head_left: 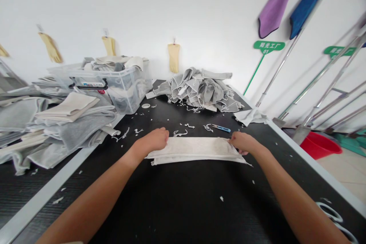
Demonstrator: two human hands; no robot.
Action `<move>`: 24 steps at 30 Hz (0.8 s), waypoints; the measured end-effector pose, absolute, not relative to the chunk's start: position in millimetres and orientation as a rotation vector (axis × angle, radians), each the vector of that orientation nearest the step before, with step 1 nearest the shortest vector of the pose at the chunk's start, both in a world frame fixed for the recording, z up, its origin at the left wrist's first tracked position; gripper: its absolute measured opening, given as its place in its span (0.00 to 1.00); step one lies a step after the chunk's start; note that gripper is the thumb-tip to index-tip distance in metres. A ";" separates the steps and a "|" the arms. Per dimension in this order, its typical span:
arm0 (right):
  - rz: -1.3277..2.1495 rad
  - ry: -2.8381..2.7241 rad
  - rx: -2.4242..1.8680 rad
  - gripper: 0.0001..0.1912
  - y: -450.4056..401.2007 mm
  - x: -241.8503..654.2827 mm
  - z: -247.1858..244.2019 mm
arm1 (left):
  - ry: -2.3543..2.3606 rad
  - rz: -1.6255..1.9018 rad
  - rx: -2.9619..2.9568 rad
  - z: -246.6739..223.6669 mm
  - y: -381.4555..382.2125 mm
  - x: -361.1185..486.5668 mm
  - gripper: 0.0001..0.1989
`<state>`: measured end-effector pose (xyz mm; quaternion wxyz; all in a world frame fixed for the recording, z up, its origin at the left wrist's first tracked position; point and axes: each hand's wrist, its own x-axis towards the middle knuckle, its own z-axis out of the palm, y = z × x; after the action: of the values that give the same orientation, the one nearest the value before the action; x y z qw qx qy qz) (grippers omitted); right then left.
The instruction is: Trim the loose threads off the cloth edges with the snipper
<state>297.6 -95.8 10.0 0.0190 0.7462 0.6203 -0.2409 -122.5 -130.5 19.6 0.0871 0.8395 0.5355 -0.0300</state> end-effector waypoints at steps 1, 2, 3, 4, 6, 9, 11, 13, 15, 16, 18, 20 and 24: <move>-0.767 1.925 2.322 0.10 -95.2 299.2 9.6 | 1.591 -0.099 2.505 19.4 -130.4 -122.6 0.08; -0.790 1.935 2.321 0.09 -94.4 300.8 8.8 | 1.590 -0.102 2.508 18.4 -129.6 -123.1 0.09; -0.808 1.950 2.319 0.08 -93.5 302.0 7.5 | 1.587 -0.099 2.512 16.8 -128.5 -123.8 0.09; -0.818 1.968 2.320 0.08 -92.4 303.0 6.0 | 1.583 -0.096 2.515 14.8 -127.0 -124.5 0.09; -0.797 2.006 2.333 0.10 -90.0 303.8 2.5 | 1.576 -0.087 2.517 10.9 -124.4 -125.7 0.09; -0.747 2.060 2.336 0.10 -87.1 304.0 -0.6 | 1.565 -0.067 2.511 8.2 -122.7 -126.4 0.09; -0.774 2.057 2.358 0.07 -86.6 305.0 -0.1 | 1.558 -0.063 2.500 8.9 -123.2 -126.3 0.09; -0.912 2.045 2.409 0.06 -87.5 306.6 1.9 | 1.550 -0.064 2.483 10.6 -124.0 -126.2 0.10; -1.195 2.028 2.464 0.05 -89.2 308.1 3.8 | 1.545 -0.069 2.469 11.9 -124.5 -126.5 0.10; -1.369 2.011 2.484 0.05 -90.0 308.5 4.4 | 1.544 -0.072 2.467 12.3 -124.5 -126.7 0.10; -1.651 1.945 2.515 0.06 -90.9 308.4 4.4 | 1.544 -0.079 2.468 12.6 -124.2 -127.1 0.09; -1.810 1.871 2.540 0.07 -90.8 307.4 3.4 | 1.546 -0.083 2.473 12.5 -123.8 -127.2 0.09; -2.034 1.786 2.498 0.07 -90.7 305.4 2.4 | 1.553 -0.098 2.475 13.3 -123.8 -126.6 0.09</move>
<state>305.4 -90.7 2.4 -0.2679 0.6534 0.4672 -0.5321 -126.6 -123.8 13.3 0.1090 0.8415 0.5281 -0.0332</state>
